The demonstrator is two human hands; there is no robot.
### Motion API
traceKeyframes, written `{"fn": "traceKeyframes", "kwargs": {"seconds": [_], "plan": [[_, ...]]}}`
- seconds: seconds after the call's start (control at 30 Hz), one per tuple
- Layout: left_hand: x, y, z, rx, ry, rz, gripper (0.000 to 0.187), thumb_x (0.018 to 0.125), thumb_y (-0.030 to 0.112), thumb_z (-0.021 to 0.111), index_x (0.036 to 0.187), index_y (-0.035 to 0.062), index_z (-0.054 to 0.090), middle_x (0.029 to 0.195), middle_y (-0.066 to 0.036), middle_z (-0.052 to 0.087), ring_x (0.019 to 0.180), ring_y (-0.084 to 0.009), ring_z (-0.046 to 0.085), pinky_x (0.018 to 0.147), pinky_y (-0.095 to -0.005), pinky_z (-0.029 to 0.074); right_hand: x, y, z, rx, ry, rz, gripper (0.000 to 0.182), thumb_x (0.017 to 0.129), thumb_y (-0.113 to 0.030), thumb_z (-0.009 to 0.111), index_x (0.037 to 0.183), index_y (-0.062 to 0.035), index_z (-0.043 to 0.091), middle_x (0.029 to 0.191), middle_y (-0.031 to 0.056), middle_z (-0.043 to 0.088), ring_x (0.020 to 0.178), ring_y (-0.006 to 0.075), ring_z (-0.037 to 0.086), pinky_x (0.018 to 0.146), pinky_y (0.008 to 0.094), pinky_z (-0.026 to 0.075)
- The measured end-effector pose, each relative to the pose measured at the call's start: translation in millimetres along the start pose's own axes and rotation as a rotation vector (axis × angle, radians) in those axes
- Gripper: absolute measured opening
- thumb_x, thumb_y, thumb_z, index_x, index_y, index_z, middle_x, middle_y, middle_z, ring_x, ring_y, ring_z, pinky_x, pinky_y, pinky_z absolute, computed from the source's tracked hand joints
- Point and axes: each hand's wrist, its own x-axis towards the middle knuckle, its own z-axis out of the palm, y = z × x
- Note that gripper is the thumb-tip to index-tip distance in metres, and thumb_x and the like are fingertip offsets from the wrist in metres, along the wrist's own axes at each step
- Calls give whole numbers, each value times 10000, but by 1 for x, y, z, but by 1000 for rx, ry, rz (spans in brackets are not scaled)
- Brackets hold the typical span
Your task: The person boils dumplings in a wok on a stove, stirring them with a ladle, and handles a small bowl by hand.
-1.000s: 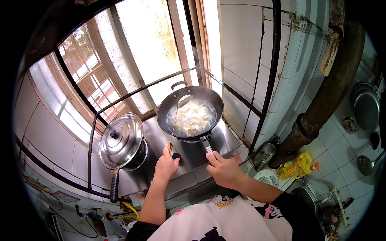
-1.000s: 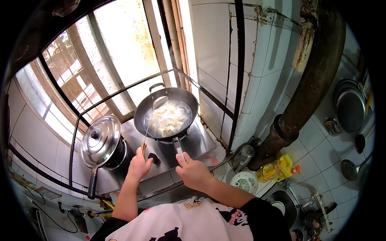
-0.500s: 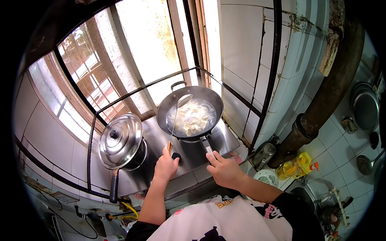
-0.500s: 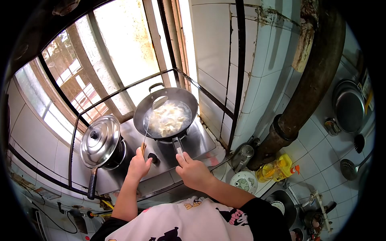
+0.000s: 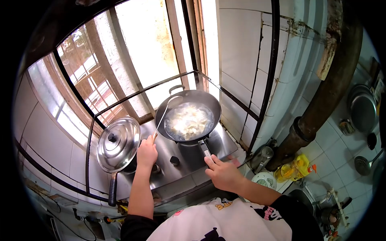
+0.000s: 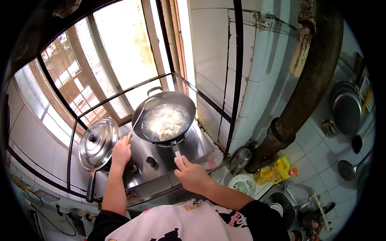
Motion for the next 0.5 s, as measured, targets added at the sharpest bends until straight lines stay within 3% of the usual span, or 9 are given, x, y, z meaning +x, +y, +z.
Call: {"fn": "traceKeyframes", "kwargs": {"seconds": [0.3, 0.5], "plan": [[47, -6, 22, 61, -70, 44, 244, 863, 142, 630, 1079, 43, 577, 944, -198, 629, 921, -409, 636, 813, -492, 517, -1, 0, -1, 4, -39, 8, 84, 791, -59, 579, 860, -22, 610, 1330, 257, 535, 1224, 412, 547, 778, 398, 577], [63, 29, 15, 122, -112, 150, 226, 867, 173, 614, 1053, 46, 603, 937, -188, 635, 886, -388, 655, 789, -488, 527, -1, -1, -1, -4, -36, 3, 83, 792, -65, 583, 860, -27, 611, 1324, 257, 541, 1225, 411, 548, 790, 395, 576]]}}
